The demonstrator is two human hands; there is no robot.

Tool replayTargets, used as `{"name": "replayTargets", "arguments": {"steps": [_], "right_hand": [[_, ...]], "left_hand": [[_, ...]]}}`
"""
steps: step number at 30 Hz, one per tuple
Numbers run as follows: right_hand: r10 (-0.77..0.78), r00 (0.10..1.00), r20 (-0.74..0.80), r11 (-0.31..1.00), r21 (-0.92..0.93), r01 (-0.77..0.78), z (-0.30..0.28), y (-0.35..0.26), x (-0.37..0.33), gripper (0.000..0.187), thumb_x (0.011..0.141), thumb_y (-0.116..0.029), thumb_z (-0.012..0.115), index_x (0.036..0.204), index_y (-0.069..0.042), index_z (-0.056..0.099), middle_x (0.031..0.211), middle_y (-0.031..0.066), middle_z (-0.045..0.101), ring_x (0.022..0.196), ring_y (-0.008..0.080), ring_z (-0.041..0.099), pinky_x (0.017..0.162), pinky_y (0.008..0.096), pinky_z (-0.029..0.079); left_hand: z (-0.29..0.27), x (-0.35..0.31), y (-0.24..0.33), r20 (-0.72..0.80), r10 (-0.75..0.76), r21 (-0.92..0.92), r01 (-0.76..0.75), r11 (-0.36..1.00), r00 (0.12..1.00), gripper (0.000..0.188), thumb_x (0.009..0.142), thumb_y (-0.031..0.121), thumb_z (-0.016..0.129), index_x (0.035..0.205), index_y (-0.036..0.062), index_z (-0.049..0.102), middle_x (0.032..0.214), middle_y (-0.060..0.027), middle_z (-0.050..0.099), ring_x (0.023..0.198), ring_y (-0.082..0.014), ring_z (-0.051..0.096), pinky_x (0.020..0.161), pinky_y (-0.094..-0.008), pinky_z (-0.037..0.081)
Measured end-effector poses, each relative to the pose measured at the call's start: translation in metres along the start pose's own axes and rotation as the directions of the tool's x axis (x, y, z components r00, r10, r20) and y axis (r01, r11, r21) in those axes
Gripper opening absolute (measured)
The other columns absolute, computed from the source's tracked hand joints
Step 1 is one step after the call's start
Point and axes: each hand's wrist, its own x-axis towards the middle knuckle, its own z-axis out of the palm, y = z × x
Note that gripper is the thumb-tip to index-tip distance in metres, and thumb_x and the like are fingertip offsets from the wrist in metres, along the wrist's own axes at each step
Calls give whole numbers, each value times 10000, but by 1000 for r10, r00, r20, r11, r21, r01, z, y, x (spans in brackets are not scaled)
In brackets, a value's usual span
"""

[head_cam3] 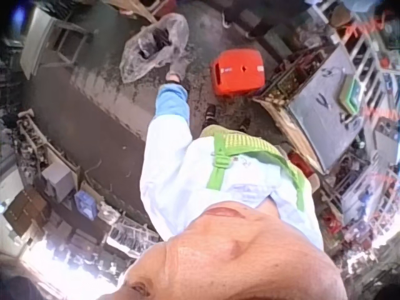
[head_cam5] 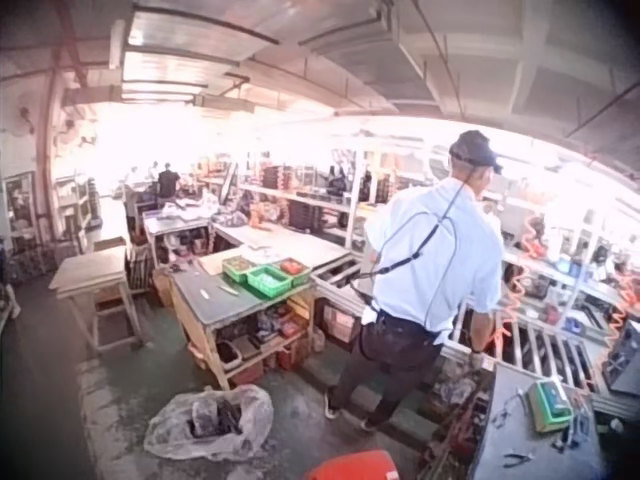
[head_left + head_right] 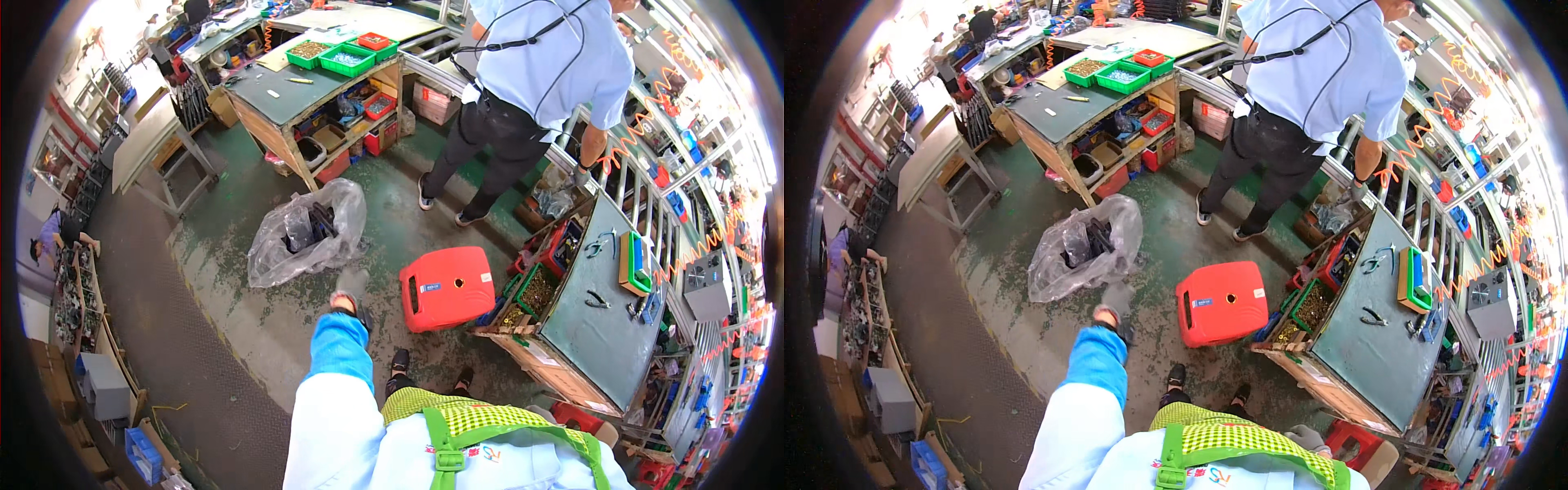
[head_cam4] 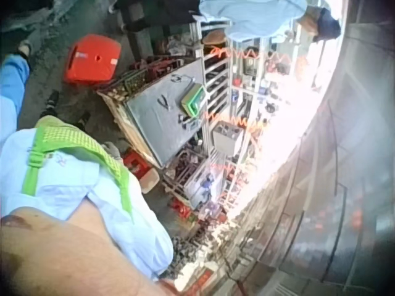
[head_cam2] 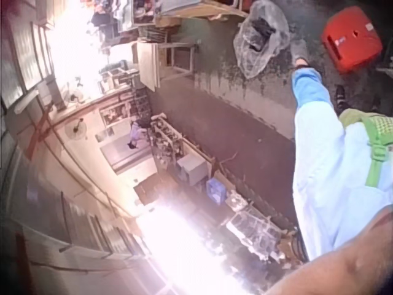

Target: The person carries a metal case to a conveyor belt, fastens two handles to it using a power screwdriver, and receives small metal parts from a coworker. They then pick up a metal bar and screw it onto the case using the power screwdriver.

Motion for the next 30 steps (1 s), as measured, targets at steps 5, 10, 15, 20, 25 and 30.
{"name": "replayTargets", "arguments": {"steps": [5,10,15,20,25,30], "right_hand": [[36,997,69,999,24,-37,28,11,16,476,873,-473,646,1140,-80,680,1117,158,693,1090,287,644,940,354,487],[46,999,27,997,62,-47,57,27,15,468,871,-464,642,1132,-78,685,1123,164,689,1110,291,635,950,357,481],[37,998,55,986,162,-46,58,27,-18,460,888,-427,623,1132,-40,668,1079,177,692,1071,290,646,917,375,495],[69,992,-105,932,361,-26,70,63,-86,446,892,-399,610,1152,-39,650,1029,166,703,934,279,683,809,407,524],[226,968,-111,766,634,-106,146,177,-132,438,877,-425,576,1102,-67,686,1053,163,705,965,316,673,819,457,500],[333,936,-114,755,626,-192,245,340,-185,513,839,-495,588,1069,-53,706,1041,192,696,980,370,657,842,477,491]], "left_hand": [[47,-111,80,632,-86,-3,113,994,770,426,853,299,589,1217,88,662,1252,-204,619,1150,-396,599,970,-448,489],[79,-183,129,722,112,-229,83,970,683,488,808,317,608,1207,39,648,1205,-248,630,1124,-398,610,943,-442,483],[105,-209,128,756,176,-195,-39,980,630,441,850,352,567,1120,24,687,1114,-280,649,1083,-395,628,930,-442,477],[113,-156,109,781,468,42,-782,621,413,315,838,272,569,948,19,722,975,-254,680,933,-416,662,793,-473,535],[135,-110,154,896,420,122,-989,79,144,270,772,219,642,1015,141,730,1030,-217,687,949,-388,674,798,-481,551],[190,-138,309,825,522,153,-975,164,217,336,780,312,638,1037,110,717,1018,-245,679,973,-412,658,826,-493,533]]}}
